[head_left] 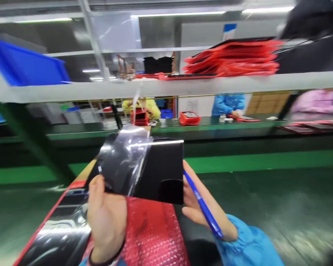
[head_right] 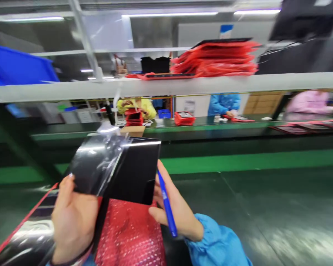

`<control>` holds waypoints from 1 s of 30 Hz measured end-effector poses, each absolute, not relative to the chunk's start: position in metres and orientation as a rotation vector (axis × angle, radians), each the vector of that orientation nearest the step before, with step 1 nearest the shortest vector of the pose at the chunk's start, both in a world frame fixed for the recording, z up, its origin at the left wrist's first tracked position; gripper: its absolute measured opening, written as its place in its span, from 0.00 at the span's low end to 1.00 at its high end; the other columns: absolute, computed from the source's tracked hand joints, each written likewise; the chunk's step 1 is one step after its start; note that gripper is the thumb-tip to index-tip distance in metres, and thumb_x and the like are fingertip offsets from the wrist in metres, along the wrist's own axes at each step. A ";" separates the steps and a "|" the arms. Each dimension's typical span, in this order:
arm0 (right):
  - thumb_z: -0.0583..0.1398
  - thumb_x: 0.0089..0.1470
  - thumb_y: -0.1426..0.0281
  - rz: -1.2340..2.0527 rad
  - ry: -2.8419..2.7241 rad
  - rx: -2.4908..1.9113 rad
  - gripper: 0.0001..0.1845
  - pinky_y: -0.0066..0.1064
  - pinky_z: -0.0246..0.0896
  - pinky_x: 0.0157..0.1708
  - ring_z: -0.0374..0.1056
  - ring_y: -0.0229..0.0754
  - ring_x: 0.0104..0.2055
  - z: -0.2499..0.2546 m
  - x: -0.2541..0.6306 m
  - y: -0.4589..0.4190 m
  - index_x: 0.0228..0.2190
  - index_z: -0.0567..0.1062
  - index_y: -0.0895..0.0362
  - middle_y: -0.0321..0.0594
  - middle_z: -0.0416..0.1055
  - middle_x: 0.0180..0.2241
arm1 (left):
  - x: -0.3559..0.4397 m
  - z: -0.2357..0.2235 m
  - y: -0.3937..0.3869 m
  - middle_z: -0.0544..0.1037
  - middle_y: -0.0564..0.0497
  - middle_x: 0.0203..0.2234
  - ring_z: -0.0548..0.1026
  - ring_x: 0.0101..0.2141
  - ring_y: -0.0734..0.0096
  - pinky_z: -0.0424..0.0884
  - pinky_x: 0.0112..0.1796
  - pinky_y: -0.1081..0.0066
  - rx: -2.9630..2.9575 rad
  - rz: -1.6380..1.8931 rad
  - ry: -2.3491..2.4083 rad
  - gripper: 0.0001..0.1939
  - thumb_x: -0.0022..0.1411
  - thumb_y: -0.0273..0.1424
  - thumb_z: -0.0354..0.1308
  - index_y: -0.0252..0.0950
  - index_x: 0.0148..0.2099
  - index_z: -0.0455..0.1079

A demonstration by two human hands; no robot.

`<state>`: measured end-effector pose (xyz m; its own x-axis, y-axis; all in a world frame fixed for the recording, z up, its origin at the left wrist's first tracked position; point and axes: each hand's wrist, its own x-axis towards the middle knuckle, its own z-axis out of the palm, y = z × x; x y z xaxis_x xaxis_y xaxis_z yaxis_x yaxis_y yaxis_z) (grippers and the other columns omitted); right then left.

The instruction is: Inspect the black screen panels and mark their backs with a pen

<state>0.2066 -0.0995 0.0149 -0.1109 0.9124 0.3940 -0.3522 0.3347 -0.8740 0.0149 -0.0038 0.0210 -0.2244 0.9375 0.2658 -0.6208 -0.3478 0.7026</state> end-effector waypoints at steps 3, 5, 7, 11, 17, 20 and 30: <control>0.62 0.55 0.72 1.015 -1.301 -0.687 0.46 0.39 0.41 0.64 0.40 0.43 0.68 0.010 0.201 -0.099 0.64 0.43 0.38 0.33 0.39 0.68 | 0.019 0.020 -0.004 0.75 0.57 0.39 0.72 0.44 0.74 0.68 0.49 0.71 0.657 1.794 0.565 0.08 0.61 0.36 0.57 0.43 0.43 0.71; 0.63 0.53 0.73 0.817 -1.340 -0.808 0.46 0.37 0.37 0.65 0.34 0.42 0.68 0.008 0.196 -0.098 0.63 0.45 0.37 0.28 0.37 0.68 | 0.020 0.022 -0.008 0.75 0.57 0.38 0.72 0.44 0.74 0.68 0.49 0.72 0.589 1.788 0.573 0.08 0.60 0.36 0.58 0.42 0.42 0.71; 0.64 0.51 0.72 0.668 -1.359 -0.916 0.47 0.39 0.35 0.66 0.31 0.44 0.69 0.006 0.193 -0.098 0.64 0.45 0.39 0.27 0.37 0.68 | 0.019 0.025 -0.013 0.75 0.57 0.38 0.72 0.44 0.75 0.67 0.49 0.72 0.517 1.799 0.567 0.06 0.59 0.35 0.59 0.42 0.40 0.71; 0.64 0.51 0.72 0.603 -1.340 -0.947 0.47 0.40 0.32 0.66 0.30 0.45 0.69 0.004 0.189 -0.098 0.64 0.46 0.41 0.27 0.36 0.68 | 0.016 0.030 -0.018 0.75 0.57 0.36 0.73 0.45 0.73 0.66 0.50 0.68 0.496 1.773 0.480 0.04 0.60 0.34 0.59 0.42 0.39 0.71; 0.60 0.55 0.73 0.866 -1.241 -0.834 0.43 0.35 0.55 0.60 0.47 0.43 0.66 0.008 0.186 -0.105 0.63 0.45 0.38 0.33 0.50 0.66 | 0.012 0.032 -0.015 0.75 0.57 0.35 0.73 0.42 0.74 0.64 0.52 0.67 0.531 1.805 0.447 0.04 0.62 0.33 0.57 0.41 0.40 0.72; 0.60 0.56 0.73 0.974 -1.163 -0.785 0.41 0.37 0.60 0.57 0.56 0.44 0.63 0.010 0.187 -0.106 0.62 0.48 0.34 0.34 0.56 0.63 | 0.010 0.034 -0.011 0.76 0.56 0.36 0.73 0.43 0.71 0.63 0.53 0.63 0.561 1.794 0.440 0.05 0.61 0.33 0.58 0.41 0.40 0.72; 0.64 0.52 0.66 1.032 -1.073 -0.784 0.23 0.36 0.70 0.45 0.70 0.46 0.51 0.016 0.190 -0.099 0.49 0.67 0.42 0.39 0.71 0.51 | 0.001 0.033 0.014 0.75 0.57 0.27 0.73 0.33 0.73 0.68 0.40 0.74 0.680 1.907 0.586 0.01 0.51 0.28 0.61 0.37 0.30 0.73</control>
<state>0.1898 -0.0995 0.0161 0.1295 0.9398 0.3163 -0.2792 0.3406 -0.8978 0.0009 0.0141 0.0333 -0.3540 0.9130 0.2026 -0.6420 -0.3948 0.6572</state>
